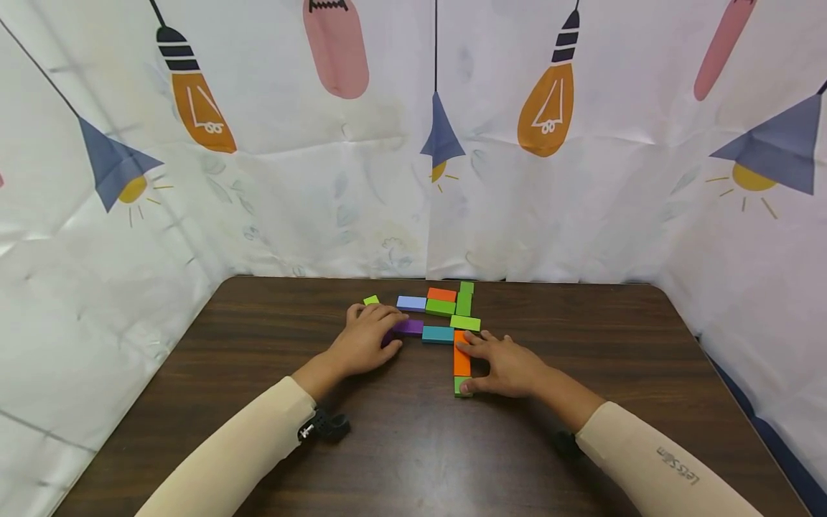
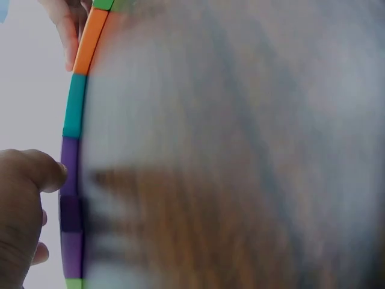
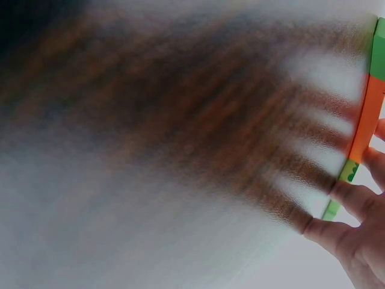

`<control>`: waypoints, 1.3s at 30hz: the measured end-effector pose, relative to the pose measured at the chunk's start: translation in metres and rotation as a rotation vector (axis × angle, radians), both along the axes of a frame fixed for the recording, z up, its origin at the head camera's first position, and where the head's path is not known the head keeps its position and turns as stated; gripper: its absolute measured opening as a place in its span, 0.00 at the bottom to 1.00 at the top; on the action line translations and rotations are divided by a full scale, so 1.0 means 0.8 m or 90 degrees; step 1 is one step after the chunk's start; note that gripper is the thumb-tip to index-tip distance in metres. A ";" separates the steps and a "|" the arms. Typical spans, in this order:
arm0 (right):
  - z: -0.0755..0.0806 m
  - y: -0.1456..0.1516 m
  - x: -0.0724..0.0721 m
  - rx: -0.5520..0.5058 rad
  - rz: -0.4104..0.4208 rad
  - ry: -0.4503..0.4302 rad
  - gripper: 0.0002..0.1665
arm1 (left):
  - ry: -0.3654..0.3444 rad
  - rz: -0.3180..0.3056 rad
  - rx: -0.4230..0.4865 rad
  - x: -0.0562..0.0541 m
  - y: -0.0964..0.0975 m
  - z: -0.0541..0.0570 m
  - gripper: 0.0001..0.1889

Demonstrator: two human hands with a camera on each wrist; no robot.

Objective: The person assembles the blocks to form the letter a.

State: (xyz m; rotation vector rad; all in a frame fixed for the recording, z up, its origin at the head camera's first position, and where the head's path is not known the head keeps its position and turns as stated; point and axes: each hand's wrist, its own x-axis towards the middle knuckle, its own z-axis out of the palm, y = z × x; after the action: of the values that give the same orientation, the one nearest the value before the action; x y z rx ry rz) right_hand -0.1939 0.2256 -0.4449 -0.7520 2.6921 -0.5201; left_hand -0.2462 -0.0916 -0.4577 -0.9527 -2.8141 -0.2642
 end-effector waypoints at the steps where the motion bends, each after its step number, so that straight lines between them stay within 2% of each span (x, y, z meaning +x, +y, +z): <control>1: 0.000 0.000 0.000 0.000 0.000 0.001 0.55 | -0.003 0.006 0.001 0.000 -0.002 0.001 0.23; 7: -0.001 0.001 0.000 -0.004 0.002 0.002 0.55 | -0.006 0.051 -0.013 -0.005 -0.012 0.002 0.19; 15: -0.004 0.002 0.000 -0.006 0.002 0.002 0.55 | -0.011 0.073 -0.026 -0.005 -0.025 -0.001 0.19; 20: -0.005 0.002 0.001 -0.010 0.003 0.003 0.55 | -0.015 0.068 -0.038 -0.005 -0.031 -0.002 0.21; 39: -0.001 0.001 -0.001 -0.003 0.001 -0.002 0.55 | -0.012 0.013 -0.052 0.008 -0.040 0.005 0.21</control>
State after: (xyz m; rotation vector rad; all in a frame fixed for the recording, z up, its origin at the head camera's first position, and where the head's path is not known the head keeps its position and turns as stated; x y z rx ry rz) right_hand -0.1948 0.2268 -0.4458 -0.7547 2.6886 -0.5261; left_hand -0.2401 -0.1235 -0.4537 -0.9430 -2.8701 -0.1568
